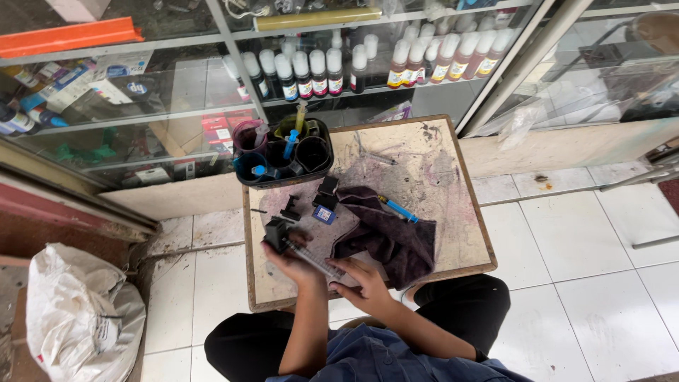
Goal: The person sits at a low table and uses a syringe to inject ink into several printer cartridges. They repeatedly draw ink from containers and fill each cartridge, then wipe the exterior with a cloth.
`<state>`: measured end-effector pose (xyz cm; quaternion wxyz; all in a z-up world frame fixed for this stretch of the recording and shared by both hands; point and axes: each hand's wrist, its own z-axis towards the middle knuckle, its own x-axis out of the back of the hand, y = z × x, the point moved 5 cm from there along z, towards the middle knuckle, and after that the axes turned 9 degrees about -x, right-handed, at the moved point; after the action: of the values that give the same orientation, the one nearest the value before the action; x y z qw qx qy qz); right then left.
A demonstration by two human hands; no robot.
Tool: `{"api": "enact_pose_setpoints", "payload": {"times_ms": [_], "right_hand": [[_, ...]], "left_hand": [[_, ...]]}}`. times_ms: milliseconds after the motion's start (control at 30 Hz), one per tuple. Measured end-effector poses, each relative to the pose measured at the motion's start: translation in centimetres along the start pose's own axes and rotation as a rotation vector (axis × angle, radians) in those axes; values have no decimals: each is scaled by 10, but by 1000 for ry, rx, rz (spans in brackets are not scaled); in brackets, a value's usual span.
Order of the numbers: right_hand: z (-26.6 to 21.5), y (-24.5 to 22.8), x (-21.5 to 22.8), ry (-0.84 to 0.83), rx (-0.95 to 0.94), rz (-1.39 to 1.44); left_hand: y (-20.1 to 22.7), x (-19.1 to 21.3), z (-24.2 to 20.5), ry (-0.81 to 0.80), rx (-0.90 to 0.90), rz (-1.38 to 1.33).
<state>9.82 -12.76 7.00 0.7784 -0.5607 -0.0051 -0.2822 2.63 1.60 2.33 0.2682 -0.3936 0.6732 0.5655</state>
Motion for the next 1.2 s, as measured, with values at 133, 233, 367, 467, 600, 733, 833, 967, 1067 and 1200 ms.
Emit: {"api": "enact_pose_setpoints", "payload": {"times_ms": [133, 233, 367, 467, 600, 733, 833, 967, 1067, 1200], "right_hand": [[-3, -17, 3, 146, 14, -45], [-6, -28, 6, 244, 169, -104], [-9, -17, 1, 226, 152, -42], [-9, -11, 0, 217, 130, -27], [-6, -13, 0, 182, 130, -28], [-3, -18, 1, 172, 118, -20], [-3, -15, 1, 172, 131, -18], [-3, -11, 0, 187, 136, -32], [-4, -11, -1, 182, 135, -31], [-6, -11, -5, 192, 182, -51]], "left_hand": [[-2, 5, -2, 21, 57, -126], [2, 3, -4, 54, -1, -69], [8, 2, -2, 68, -67, -61], [10, 3, -1, 62, -92, -39], [5, 9, 0, 108, -19, -21], [-1, 12, 2, 106, -9, -48], [-4, 16, 6, 96, -49, -73], [-6, 17, 6, 103, -11, -108], [1, 10, 1, 101, -21, -102], [-1, 10, 5, 36, -14, -59]]}}
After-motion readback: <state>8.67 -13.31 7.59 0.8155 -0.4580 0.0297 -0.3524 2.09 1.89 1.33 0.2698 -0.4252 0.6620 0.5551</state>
